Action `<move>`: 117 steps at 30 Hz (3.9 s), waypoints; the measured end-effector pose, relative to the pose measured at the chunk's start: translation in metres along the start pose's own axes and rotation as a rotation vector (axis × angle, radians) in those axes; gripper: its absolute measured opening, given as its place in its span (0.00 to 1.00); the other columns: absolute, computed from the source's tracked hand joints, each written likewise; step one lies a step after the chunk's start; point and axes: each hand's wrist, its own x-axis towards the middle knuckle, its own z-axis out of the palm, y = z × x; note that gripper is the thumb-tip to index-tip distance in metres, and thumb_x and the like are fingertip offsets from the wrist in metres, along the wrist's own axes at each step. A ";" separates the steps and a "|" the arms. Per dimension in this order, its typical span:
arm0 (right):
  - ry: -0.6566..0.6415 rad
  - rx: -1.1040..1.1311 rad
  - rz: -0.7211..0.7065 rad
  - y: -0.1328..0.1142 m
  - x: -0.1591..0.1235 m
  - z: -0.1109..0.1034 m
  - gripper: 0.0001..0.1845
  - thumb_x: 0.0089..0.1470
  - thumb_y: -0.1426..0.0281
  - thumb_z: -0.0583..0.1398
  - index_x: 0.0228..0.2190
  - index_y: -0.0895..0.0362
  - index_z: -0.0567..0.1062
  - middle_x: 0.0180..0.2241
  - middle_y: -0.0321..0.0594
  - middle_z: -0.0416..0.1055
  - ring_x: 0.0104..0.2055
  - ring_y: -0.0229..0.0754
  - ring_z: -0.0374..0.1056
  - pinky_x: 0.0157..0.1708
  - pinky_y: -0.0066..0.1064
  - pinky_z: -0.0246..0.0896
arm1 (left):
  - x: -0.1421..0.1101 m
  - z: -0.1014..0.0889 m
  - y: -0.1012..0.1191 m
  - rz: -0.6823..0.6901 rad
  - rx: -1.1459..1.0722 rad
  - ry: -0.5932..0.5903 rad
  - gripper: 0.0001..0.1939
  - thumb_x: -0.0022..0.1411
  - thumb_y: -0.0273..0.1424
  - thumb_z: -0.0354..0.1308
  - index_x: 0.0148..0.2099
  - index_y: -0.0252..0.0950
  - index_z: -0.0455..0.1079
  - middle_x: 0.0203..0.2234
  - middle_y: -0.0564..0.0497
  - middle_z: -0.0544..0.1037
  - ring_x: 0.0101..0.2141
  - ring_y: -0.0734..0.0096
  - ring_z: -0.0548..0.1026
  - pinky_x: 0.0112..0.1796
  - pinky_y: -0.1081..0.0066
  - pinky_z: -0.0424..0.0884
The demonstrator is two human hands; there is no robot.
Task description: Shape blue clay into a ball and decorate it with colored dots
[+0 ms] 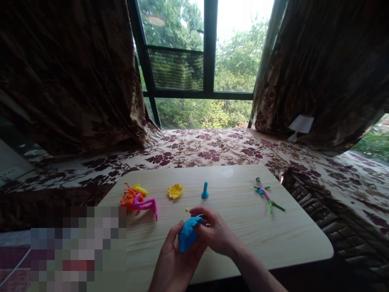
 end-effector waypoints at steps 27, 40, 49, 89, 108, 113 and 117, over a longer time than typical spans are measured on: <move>0.004 -0.166 -0.094 0.002 -0.007 -0.014 0.19 0.46 0.72 0.62 0.42 0.52 0.70 0.41 0.36 0.70 0.40 0.40 0.66 0.44 0.34 0.58 | 0.002 0.003 0.006 0.078 0.055 -0.031 0.16 0.59 0.31 0.53 0.48 0.28 0.68 0.40 0.40 0.77 0.43 0.60 0.74 0.44 0.61 0.70; 0.204 0.009 -0.382 -0.010 -0.019 -0.022 0.13 0.44 0.83 0.58 0.31 0.55 0.71 0.36 0.37 0.66 0.40 0.40 0.65 0.39 0.31 0.61 | -0.001 0.006 0.004 -0.239 0.147 0.016 0.22 0.57 0.36 0.55 0.50 0.28 0.63 0.34 0.40 0.79 0.33 0.58 0.77 0.35 0.59 0.72; 0.216 -0.258 -0.242 0.009 -0.023 -0.057 0.15 0.53 0.73 0.53 0.44 0.53 0.67 0.43 0.42 0.68 0.42 0.41 0.67 0.39 0.31 0.65 | -0.007 0.016 0.007 -0.008 0.050 0.036 0.23 0.55 0.19 0.54 0.53 0.31 0.59 0.41 0.40 0.76 0.38 0.64 0.76 0.40 0.66 0.72; 0.019 -0.485 -0.412 -0.031 -0.024 -0.014 0.08 0.54 0.73 0.55 0.33 0.54 0.75 0.31 0.39 0.67 0.34 0.39 0.65 0.35 0.30 0.60 | -0.013 0.007 0.007 0.306 0.616 0.146 0.14 0.42 0.34 0.66 0.35 0.36 0.76 0.31 0.49 0.81 0.38 0.59 0.75 0.41 0.67 0.67; 0.029 -0.202 -0.249 -0.025 -0.029 -0.024 0.09 0.53 0.74 0.57 0.38 0.54 0.74 0.38 0.39 0.70 0.38 0.40 0.66 0.38 0.31 0.62 | -0.018 0.010 0.006 0.255 0.575 0.126 0.10 0.45 0.36 0.64 0.32 0.39 0.78 0.26 0.50 0.80 0.33 0.61 0.73 0.38 0.69 0.65; -0.012 -0.140 -0.166 -0.022 -0.029 -0.026 0.09 0.52 0.70 0.59 0.37 0.54 0.75 0.38 0.39 0.73 0.38 0.41 0.68 0.39 0.32 0.63 | -0.017 0.013 0.002 0.272 0.654 0.130 0.13 0.46 0.39 0.62 0.33 0.38 0.77 0.22 0.52 0.78 0.29 0.65 0.72 0.33 0.70 0.66; -0.091 0.071 -0.012 -0.010 -0.027 -0.037 0.15 0.50 0.63 0.61 0.40 0.54 0.74 0.39 0.39 0.74 0.42 0.44 0.69 0.42 0.34 0.64 | -0.008 0.021 0.004 0.306 0.796 0.106 0.14 0.51 0.40 0.58 0.34 0.35 0.77 0.23 0.51 0.78 0.30 0.65 0.72 0.35 0.70 0.66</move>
